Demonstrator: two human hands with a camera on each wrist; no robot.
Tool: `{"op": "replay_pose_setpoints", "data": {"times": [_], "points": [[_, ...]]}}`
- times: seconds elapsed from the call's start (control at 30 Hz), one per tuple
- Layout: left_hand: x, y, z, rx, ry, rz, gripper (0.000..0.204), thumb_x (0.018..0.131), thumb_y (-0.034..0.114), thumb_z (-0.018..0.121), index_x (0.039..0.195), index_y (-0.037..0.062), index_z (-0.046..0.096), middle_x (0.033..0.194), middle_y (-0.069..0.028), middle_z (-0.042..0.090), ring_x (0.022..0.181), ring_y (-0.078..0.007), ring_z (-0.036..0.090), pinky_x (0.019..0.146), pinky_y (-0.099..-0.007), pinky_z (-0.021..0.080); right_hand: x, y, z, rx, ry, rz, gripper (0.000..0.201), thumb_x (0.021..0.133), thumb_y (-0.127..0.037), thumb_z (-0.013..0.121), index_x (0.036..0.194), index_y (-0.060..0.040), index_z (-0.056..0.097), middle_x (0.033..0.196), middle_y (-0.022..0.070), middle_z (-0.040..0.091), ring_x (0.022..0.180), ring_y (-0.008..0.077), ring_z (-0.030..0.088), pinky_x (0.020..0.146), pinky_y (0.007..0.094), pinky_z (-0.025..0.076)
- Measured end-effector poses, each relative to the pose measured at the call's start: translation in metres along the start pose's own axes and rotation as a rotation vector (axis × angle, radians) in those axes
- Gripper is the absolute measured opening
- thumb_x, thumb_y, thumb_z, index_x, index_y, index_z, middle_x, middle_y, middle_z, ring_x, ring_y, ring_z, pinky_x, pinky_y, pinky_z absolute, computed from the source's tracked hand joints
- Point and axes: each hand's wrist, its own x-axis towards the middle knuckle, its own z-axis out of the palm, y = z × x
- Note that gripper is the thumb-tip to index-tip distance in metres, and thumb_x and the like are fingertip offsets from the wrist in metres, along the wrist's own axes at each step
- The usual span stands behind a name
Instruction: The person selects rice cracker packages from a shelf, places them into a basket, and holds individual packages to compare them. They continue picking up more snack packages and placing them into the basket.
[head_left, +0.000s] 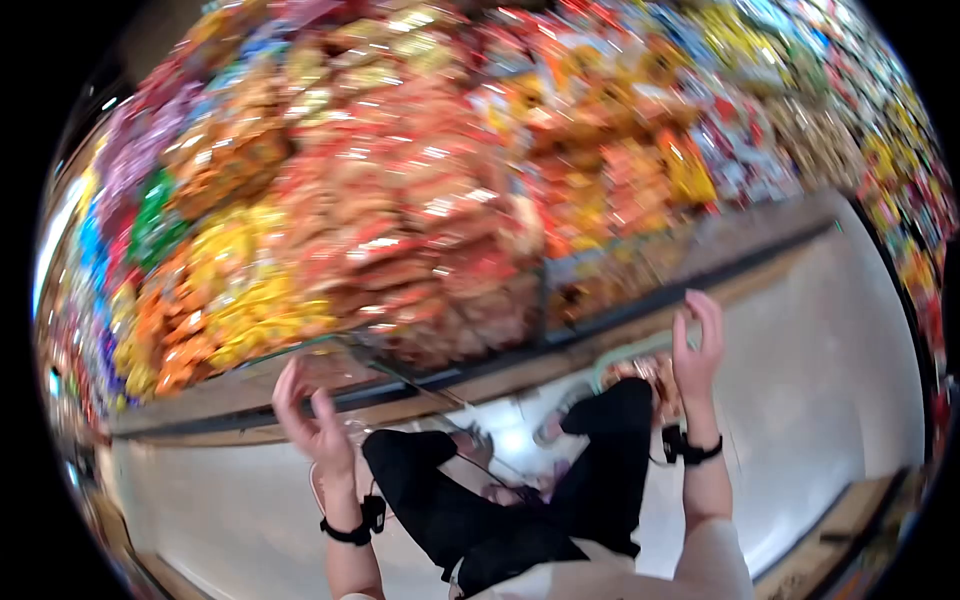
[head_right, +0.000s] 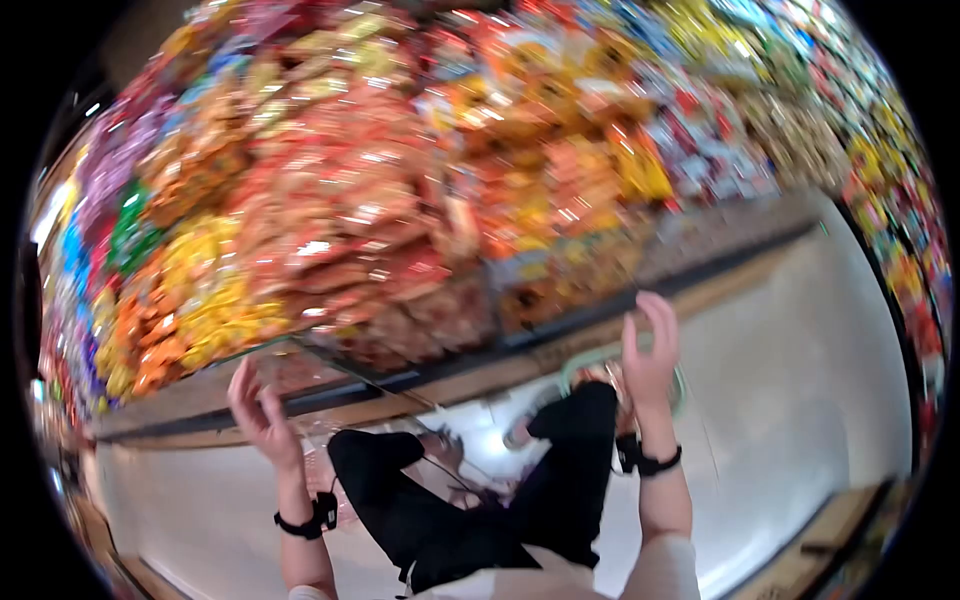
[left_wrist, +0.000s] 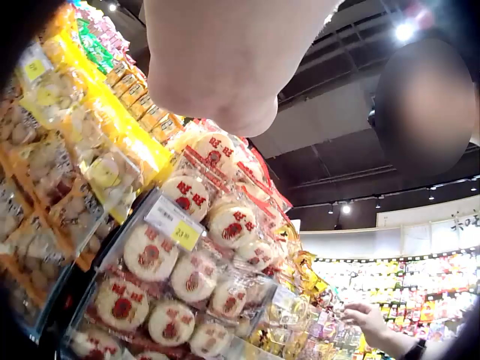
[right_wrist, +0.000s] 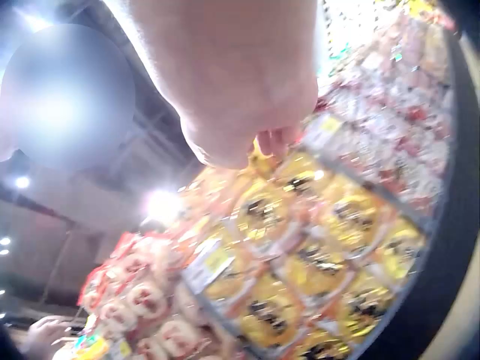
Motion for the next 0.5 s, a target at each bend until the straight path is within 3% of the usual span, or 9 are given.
{"op": "replay_pose_setpoints", "data": {"times": [0.07, 0.1, 0.17, 0.23, 0.3, 0.37, 0.43, 0.47, 0.5], "points": [[-0.056, -0.039, -0.027, -0.098, 0.096, -0.047, 0.025, 0.109, 0.005, 0.052, 0.131, -0.0028, 0.060, 0.134, -0.0143, 0.061, 0.119, -0.0202, 0.062, 0.101, -0.0334, 0.051, -0.013, 0.050, 0.002, 0.008, 0.000, 0.241, 0.022, 0.094, -0.003, 0.069, 0.116, -0.0021, 0.071, 0.111, 0.0150, 0.071, 0.099, 0.0296, 0.069, 0.090, 0.0372, 0.055], [-0.077, -0.016, 0.012, -0.101, -0.027, -0.093, 0.022, 0.109, 0.007, 0.053, 0.125, -0.0038, 0.063, 0.124, -0.0138, 0.066, 0.113, -0.0197, 0.065, 0.096, -0.0332, 0.054, -0.055, 0.102, -0.033, -0.068, -0.003, 0.378, 0.021, 0.095, -0.006, 0.069, 0.115, -0.0019, 0.072, 0.104, 0.0144, 0.072, 0.093, 0.0279, 0.070, 0.087, 0.0364, 0.056], [-0.123, -0.060, -0.018, -0.056, -0.174, -0.409, 0.017, 0.106, 0.006, 0.058, 0.117, -0.0026, 0.068, 0.112, -0.0133, 0.070, 0.108, -0.0200, 0.066, 0.094, -0.0336, 0.054, -0.097, 0.216, 0.027, -0.107, -0.292, 0.604, 0.022, 0.092, -0.013, 0.075, 0.112, -0.0029, 0.075, 0.098, 0.0149, 0.076, 0.086, 0.0243, 0.074, 0.081, 0.0364, 0.058], [-0.161, -0.061, 0.022, 0.083, -0.324, -0.482, 0.016, 0.106, 0.007, 0.059, 0.113, -0.0029, 0.069, 0.107, -0.0130, 0.071, 0.105, -0.0198, 0.066, 0.092, -0.0333, 0.054, -0.164, 0.319, 0.046, -0.118, -0.601, 0.881, 0.029, 0.088, -0.021, 0.080, 0.108, -0.0022, 0.075, 0.099, 0.0158, 0.076, 0.083, 0.0262, 0.074, 0.079, 0.0359, 0.059], [-0.186, -0.107, -0.024, 0.139, -0.408, -0.545, 0.016, 0.106, 0.009, 0.060, 0.109, -0.0031, 0.071, 0.101, -0.0128, 0.072, 0.103, -0.0195, 0.067, 0.091, -0.0330, 0.054, -0.220, 0.333, 0.046, -0.240, -0.668, 0.406, 0.041, 0.083, -0.025, 0.084, 0.114, -0.0014, 0.071, 0.103, 0.0178, 0.076, 0.090, 0.0282, 0.074, 0.082, 0.0402, 0.058], [-0.211, -0.128, -0.056, 0.278, -0.399, -0.514, 0.015, 0.104, 0.009, 0.062, 0.107, -0.0027, 0.071, 0.101, -0.0138, 0.071, 0.103, -0.0231, 0.066, 0.093, -0.0357, 0.053, -0.269, 0.293, 0.099, -0.110, -0.596, 0.670, 0.050, 0.080, -0.023, 0.086, 0.120, -0.0009, 0.065, 0.109, 0.0199, 0.074, 0.099, 0.0330, 0.072, 0.087, 0.0444, 0.057], [-0.213, -0.120, -0.033, 0.367, -0.507, -0.432, 0.015, 0.103, 0.009, 0.063, 0.107, -0.0034, 0.070, 0.106, -0.0151, 0.070, 0.104, -0.0292, 0.065, 0.098, -0.0399, 0.050, -0.363, 0.382, 0.148, -0.038, -0.715, 0.616, 0.060, 0.082, -0.020, 0.084, 0.132, 0.0010, 0.058, 0.117, 0.0234, 0.072, 0.110, 0.0397, 0.069, 0.096, 0.0471, 0.054], [-0.219, -0.118, -0.038, 0.447, -0.514, -0.352, 0.015, 0.103, 0.009, 0.062, 0.107, -0.0036, 0.068, 0.108, -0.0158, 0.069, 0.105, -0.0294, 0.065, 0.098, -0.0394, 0.050, -0.366, 0.364, 0.144, -0.139, -0.768, 0.695, 0.068, 0.086, -0.019, 0.078, 0.145, 0.0018, 0.050, 0.139, 0.0279, 0.061, 0.125, 0.0450, 0.061, 0.105, 0.0469, 0.051], [-0.229, -0.117, -0.020, 0.511, -0.539, -0.278, 0.015, 0.104, 0.010, 0.061, 0.108, -0.0039, 0.067, 0.110, -0.0166, 0.068, 0.105, -0.0297, 0.065, 0.097, -0.0388, 0.050, -0.357, 0.368, 0.135, -0.149, -0.781, 0.731, 0.068, 0.086, -0.019, 0.078, 0.145, 0.0018, 0.050, 0.139, 0.0279, 0.061, 0.125, 0.0450, 0.061, 0.105, 0.0469, 0.051]]}}
